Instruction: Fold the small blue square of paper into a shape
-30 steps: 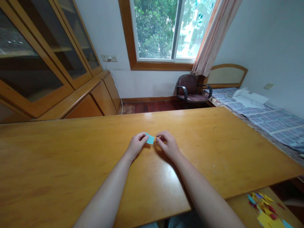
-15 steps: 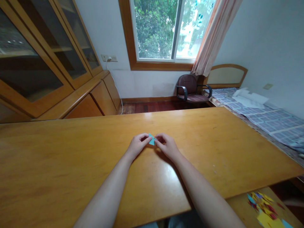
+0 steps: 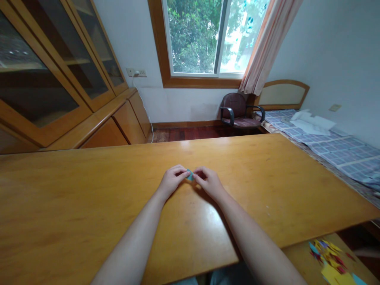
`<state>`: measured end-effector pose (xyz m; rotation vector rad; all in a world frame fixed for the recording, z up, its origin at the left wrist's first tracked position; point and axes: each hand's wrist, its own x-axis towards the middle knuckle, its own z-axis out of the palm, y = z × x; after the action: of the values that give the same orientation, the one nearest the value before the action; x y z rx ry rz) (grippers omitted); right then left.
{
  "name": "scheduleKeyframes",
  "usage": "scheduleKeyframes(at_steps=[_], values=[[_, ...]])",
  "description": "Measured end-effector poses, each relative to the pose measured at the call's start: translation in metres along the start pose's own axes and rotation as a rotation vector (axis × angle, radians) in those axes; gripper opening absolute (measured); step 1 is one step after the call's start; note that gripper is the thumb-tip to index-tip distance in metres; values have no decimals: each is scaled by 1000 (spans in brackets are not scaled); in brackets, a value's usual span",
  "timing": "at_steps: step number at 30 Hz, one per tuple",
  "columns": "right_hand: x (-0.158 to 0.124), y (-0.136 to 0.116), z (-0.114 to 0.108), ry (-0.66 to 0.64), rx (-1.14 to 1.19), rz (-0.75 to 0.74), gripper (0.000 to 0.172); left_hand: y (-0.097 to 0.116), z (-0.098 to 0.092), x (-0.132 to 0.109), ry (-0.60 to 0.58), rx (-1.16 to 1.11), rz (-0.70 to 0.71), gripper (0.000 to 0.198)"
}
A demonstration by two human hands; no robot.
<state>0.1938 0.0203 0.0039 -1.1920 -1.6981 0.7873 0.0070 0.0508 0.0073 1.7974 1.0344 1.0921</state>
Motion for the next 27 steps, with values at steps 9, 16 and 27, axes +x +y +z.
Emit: scheduleKeyframes(at_steps=[9, 16, 27], values=[[1, -3, -2, -43, -37, 3, 12, 4, 0, 0, -22, -14, 5, 17], [0, -6, -2, -100, -43, 37, 12, 6, -2, -1, 18, 16, 4, 21], [1, -2, -1, -68, 44, 56, 15, 3, -2, 1, 31, 4, -22, 30]])
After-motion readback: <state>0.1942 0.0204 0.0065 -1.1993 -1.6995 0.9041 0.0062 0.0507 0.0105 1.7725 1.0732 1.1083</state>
